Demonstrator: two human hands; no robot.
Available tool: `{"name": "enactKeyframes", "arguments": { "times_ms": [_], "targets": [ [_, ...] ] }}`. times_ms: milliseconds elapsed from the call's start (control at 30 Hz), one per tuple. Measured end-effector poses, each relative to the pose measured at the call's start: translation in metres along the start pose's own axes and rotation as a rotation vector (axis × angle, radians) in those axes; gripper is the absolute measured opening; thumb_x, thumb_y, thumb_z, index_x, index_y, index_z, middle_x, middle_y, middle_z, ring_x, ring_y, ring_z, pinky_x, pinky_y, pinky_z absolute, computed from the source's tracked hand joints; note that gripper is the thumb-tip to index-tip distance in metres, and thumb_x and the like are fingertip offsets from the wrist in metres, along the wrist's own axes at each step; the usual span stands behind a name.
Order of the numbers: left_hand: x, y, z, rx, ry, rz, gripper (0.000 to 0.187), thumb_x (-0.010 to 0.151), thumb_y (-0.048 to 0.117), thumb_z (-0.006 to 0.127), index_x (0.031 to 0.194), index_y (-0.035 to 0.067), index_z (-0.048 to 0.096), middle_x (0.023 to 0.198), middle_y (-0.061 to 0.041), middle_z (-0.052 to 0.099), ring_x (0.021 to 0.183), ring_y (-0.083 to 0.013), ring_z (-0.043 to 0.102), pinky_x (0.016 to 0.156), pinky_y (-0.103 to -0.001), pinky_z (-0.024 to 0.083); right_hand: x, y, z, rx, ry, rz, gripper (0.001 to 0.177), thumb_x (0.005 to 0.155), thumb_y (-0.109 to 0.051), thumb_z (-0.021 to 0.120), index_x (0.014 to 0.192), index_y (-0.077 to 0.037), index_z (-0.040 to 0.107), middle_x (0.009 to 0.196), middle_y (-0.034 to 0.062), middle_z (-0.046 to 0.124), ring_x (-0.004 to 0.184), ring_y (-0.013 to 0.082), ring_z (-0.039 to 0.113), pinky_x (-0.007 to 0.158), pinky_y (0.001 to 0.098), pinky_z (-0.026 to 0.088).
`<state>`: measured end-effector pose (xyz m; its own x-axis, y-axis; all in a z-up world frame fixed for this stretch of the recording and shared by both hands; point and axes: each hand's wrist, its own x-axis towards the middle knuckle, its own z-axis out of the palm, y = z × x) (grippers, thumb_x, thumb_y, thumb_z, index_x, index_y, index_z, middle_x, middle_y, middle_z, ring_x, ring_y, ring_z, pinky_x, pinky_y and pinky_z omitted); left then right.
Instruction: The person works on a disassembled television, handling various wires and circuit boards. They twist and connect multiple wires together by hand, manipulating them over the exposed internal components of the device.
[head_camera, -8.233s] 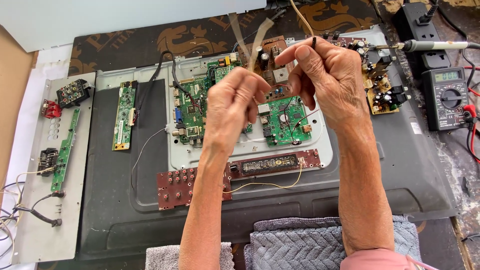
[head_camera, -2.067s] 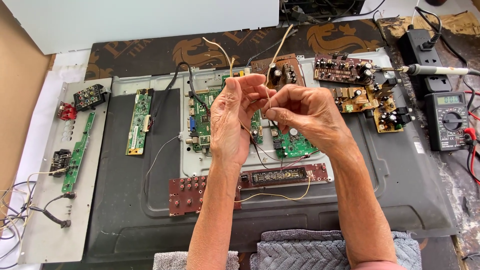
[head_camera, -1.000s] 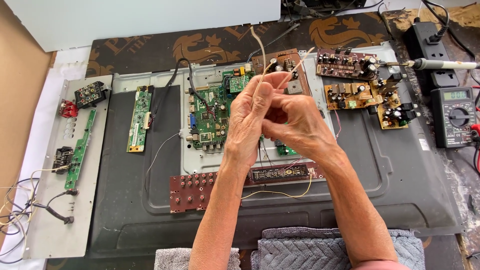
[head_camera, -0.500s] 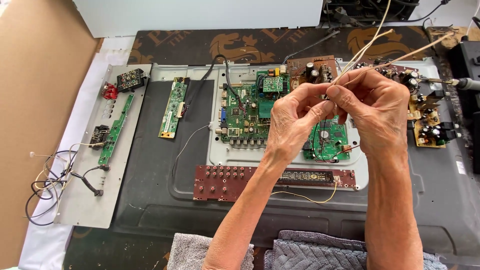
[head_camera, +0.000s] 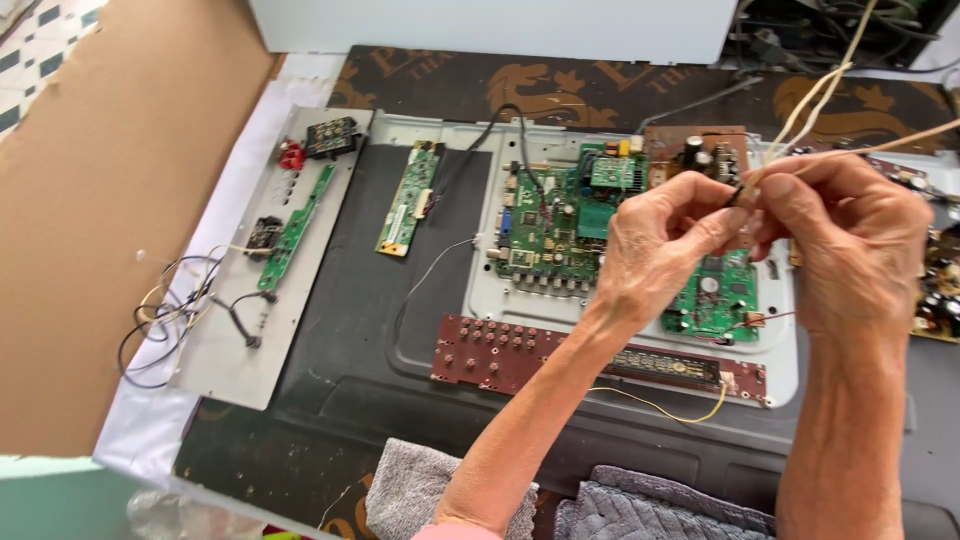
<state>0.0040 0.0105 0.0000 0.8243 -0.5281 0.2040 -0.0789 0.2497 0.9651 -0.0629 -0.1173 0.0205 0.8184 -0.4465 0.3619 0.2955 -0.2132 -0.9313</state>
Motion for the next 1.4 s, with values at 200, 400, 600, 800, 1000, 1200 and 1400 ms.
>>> {"name": "enactKeyframes", "arguments": {
  "times_ms": [200, 400, 600, 800, 1000, 1200, 1400],
  "targets": [
    [0.001, -0.008, 0.001, -0.152, 0.027, 0.009, 0.023, 0.092, 0.022, 0.073, 0.105, 0.002, 0.069, 0.089, -0.008, 0.072, 0.080, -0.0146, 0.069, 0.080, -0.028, 0.062, 0.001, 0.014, -0.005, -0.045, 0.022, 0.006, 0.012, 0.119, -0.007, 0.065, 0.115, 0.003, 0.064, 0.096, 0.0126, 0.061, 0.067, 0.0142, 0.055, 0.059, 0.0211, 0.050],
    [0.005, -0.012, -0.002, 0.079, 0.070, 0.006, 0.024, 0.087, 0.035, 0.073, 0.097, 0.013, 0.075, 0.075, 0.004, 0.065, 0.068, -0.0063, 0.051, 0.068, -0.025, 0.045, 0.004, 0.021, -0.010, 0.023, 0.011, 0.033, 0.013, 0.114, -0.013, 0.068, 0.113, -0.001, 0.063, 0.097, 0.0107, 0.062, 0.064, 0.0135, 0.054, 0.056, 0.0202, 0.048],
    [0.005, -0.006, -0.003, 0.034, 0.111, -0.005, 0.028, 0.084, 0.029, 0.076, 0.103, 0.008, 0.076, 0.100, -0.003, 0.071, 0.075, -0.0109, 0.059, 0.072, -0.026, 0.053, 0.003, 0.012, -0.007, -0.094, 0.002, 0.053, 0.008, 0.112, -0.002, 0.068, 0.116, 0.003, 0.063, 0.100, 0.0103, 0.065, 0.064, 0.0138, 0.055, 0.060, 0.0218, 0.051],
    [0.003, 0.001, -0.018, -0.136, 0.017, 0.075, 0.021, 0.092, 0.020, 0.075, 0.109, 0.006, 0.074, 0.097, -0.006, 0.075, 0.086, -0.0147, 0.068, 0.075, -0.025, 0.060, 0.001, -0.004, -0.001, -0.096, -0.138, 0.098, 0.019, 0.109, -0.016, 0.066, 0.115, 0.002, 0.067, 0.082, 0.0096, 0.061, 0.064, 0.0137, 0.055, 0.058, 0.0217, 0.048],
    [0.004, 0.026, -0.040, -0.120, -0.090, 0.018, 0.013, 0.094, 0.021, 0.072, 0.098, 0.008, 0.069, 0.077, 0.002, 0.062, 0.063, -0.0075, 0.054, 0.057, -0.020, 0.046, 0.001, -0.025, 0.000, -0.144, -0.171, 0.141, 0.015, 0.104, -0.010, 0.067, 0.109, 0.004, 0.070, 0.088, 0.0103, 0.067, 0.063, 0.0128, 0.055, 0.057, 0.0203, 0.044],
    [0.002, 0.039, -0.043, 0.059, -0.140, 0.043, 0.008, 0.094, 0.018, 0.067, 0.094, 0.009, 0.068, 0.077, 0.003, 0.059, 0.065, -0.0061, 0.050, 0.059, -0.021, 0.043, 0.003, -0.025, 0.002, -0.097, -0.204, 0.179, 0.020, 0.095, -0.016, 0.073, 0.106, 0.001, 0.072, 0.083, 0.0050, 0.064, 0.060, 0.0090, 0.053, 0.051, 0.0192, 0.048],
    [0.004, 0.038, -0.047, 0.163, -0.133, 0.027, 0.009, 0.094, 0.020, 0.070, 0.095, 0.011, 0.070, 0.081, 0.000, 0.067, 0.069, -0.0080, 0.059, 0.066, -0.021, 0.053, 0.003, -0.025, -0.005, -0.086, -0.100, 0.066, 0.016, 0.105, -0.013, 0.065, 0.111, 0.002, 0.068, 0.088, 0.0085, 0.065, 0.059, 0.0118, 0.055, 0.052, 0.0218, 0.048]
  ]
}}
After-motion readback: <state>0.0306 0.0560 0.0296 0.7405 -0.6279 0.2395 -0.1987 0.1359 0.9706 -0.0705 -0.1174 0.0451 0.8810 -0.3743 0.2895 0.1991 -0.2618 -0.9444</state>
